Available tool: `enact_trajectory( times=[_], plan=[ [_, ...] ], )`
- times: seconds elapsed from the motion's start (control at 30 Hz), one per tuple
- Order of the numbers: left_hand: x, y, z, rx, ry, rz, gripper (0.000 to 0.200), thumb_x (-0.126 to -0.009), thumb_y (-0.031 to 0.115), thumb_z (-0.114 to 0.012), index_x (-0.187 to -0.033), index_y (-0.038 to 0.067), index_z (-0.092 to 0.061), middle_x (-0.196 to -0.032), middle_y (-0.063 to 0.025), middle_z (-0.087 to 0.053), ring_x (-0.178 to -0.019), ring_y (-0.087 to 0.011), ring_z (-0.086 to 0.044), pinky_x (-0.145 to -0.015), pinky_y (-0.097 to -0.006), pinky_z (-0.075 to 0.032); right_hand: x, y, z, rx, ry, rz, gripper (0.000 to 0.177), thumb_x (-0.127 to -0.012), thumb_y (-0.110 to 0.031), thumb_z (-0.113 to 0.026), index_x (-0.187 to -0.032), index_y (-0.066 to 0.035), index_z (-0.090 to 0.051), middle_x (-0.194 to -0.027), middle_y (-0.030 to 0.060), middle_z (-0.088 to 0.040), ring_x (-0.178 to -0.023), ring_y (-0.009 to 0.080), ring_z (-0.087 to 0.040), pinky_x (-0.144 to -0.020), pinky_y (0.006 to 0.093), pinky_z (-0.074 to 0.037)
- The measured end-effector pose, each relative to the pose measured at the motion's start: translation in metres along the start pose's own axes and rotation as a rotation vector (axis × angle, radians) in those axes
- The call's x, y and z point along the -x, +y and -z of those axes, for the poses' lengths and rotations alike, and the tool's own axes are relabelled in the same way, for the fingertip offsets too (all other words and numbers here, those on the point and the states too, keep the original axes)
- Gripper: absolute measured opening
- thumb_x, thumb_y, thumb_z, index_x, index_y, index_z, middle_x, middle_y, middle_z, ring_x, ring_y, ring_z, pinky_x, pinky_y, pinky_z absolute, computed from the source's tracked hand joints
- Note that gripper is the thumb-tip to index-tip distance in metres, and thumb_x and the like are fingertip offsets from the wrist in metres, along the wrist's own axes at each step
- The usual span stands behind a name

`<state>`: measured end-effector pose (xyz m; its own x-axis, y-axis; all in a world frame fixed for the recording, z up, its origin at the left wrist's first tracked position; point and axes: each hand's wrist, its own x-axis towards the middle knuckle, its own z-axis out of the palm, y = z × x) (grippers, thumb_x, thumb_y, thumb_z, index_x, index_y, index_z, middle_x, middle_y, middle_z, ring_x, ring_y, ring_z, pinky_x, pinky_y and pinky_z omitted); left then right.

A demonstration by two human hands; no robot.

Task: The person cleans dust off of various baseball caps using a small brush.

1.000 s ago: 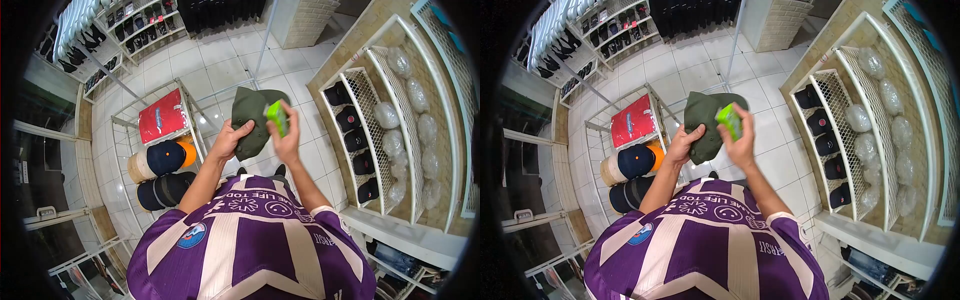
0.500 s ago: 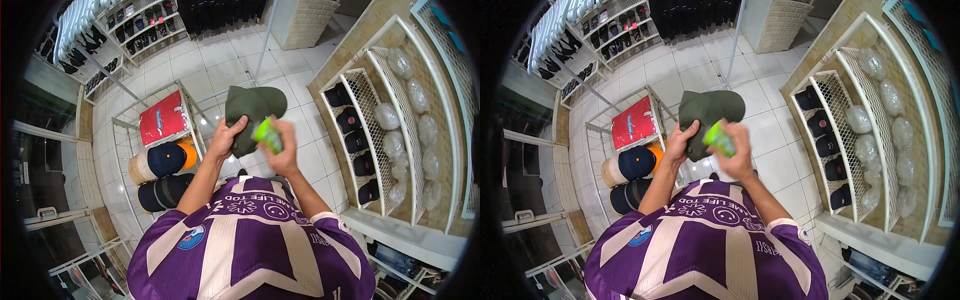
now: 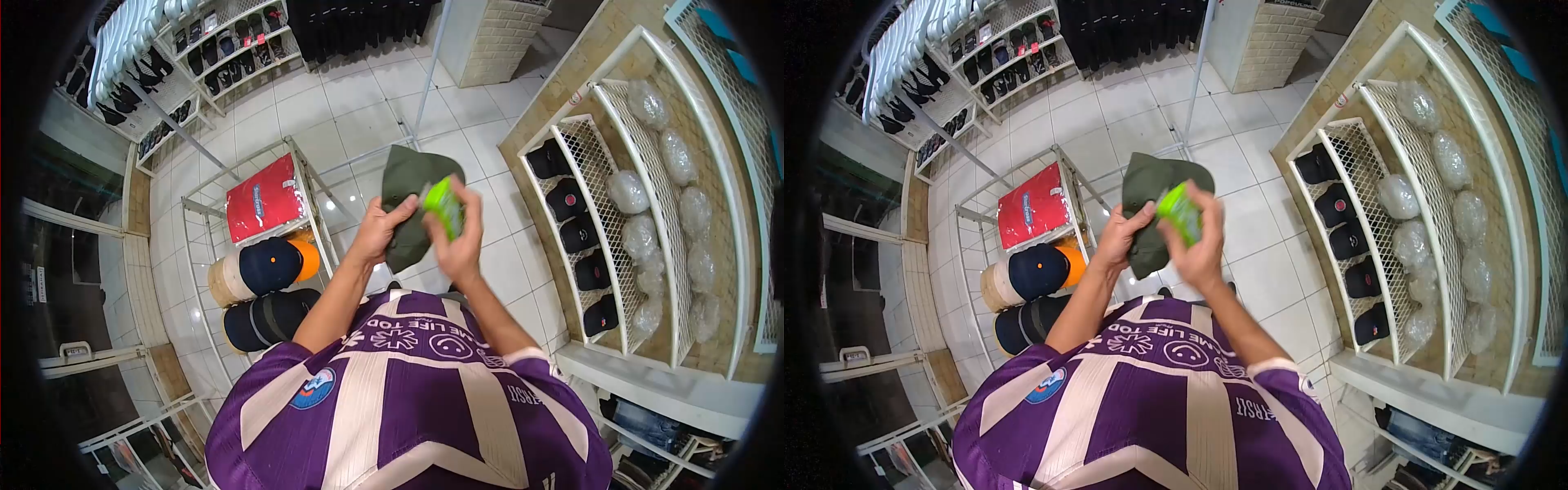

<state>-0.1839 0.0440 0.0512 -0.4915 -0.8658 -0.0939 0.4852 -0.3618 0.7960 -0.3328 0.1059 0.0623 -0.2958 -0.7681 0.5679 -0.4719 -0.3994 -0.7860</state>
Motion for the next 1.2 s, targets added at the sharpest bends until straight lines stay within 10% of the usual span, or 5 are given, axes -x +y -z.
enact_trajectory(
  times=[0.1,0.23,0.5,0.6,1.2],
  plan=[
    [-0.001,0.013,0.001,-0.018,0.036,-0.033,0.026,-0.098,0.023,-0.071,-0.113,0.002,-0.068,-0.102,-0.0037,-0.073,-0.084,-0.0105,-0.068,-0.075,-0.0278,-0.056,0.016,-0.036,0.011,-0.052,-0.403,0.109,0.067,-0.072,-0.013,-0.088,-0.131,0.001,-0.060,-0.118,0.0175,-0.058,-0.112,0.0345,-0.057,-0.099,0.0427,-0.046],
    [0.005,0.013,-0.009,0.027,-0.012,-0.025,0.029,-0.098,0.022,-0.071,-0.116,0.000,-0.068,-0.104,-0.0055,-0.073,-0.088,-0.0128,-0.070,-0.078,-0.0293,-0.057,-0.027,0.000,0.011,-0.135,0.141,-0.145,0.058,-0.084,-0.015,-0.081,-0.134,0.002,-0.057,-0.115,0.0183,-0.058,-0.108,0.0349,-0.057,-0.096,0.0425,-0.046],
    [0.006,0.012,0.011,0.044,0.073,-0.014,0.032,-0.097,0.023,-0.072,-0.119,0.001,-0.066,-0.105,-0.0052,-0.073,-0.090,-0.0127,-0.070,-0.078,-0.0283,-0.057,0.008,-0.016,0.017,-0.060,-0.290,0.012,0.055,-0.087,-0.016,-0.078,-0.134,0.002,-0.056,-0.117,0.0179,-0.059,-0.108,0.0321,-0.059,-0.099,0.0415,-0.046],
    [0.019,0.007,-0.001,0.071,0.021,0.014,0.029,-0.098,0.022,-0.071,-0.117,0.001,-0.067,-0.105,-0.0045,-0.073,-0.089,-0.0120,-0.070,-0.078,-0.0281,-0.057,-0.018,0.004,0.016,-0.214,0.110,-0.250,0.063,-0.082,-0.017,-0.083,-0.136,0.000,-0.056,-0.120,0.0160,-0.058,-0.110,0.0308,-0.058,-0.098,0.0421,-0.046],
    [0.011,0.006,0.005,0.189,0.035,-0.031,0.037,-0.099,0.025,-0.069,-0.126,0.001,-0.062,-0.119,-0.0103,-0.070,-0.104,-0.0184,-0.069,-0.089,-0.0344,-0.057,-0.013,-0.006,0.049,0.095,-0.003,0.103,0.059,-0.076,-0.023,-0.089,-0.126,-0.001,-0.068,-0.115,0.0139,-0.067,-0.112,0.0307,-0.057,-0.104,0.0446,-0.041]
  ],
)
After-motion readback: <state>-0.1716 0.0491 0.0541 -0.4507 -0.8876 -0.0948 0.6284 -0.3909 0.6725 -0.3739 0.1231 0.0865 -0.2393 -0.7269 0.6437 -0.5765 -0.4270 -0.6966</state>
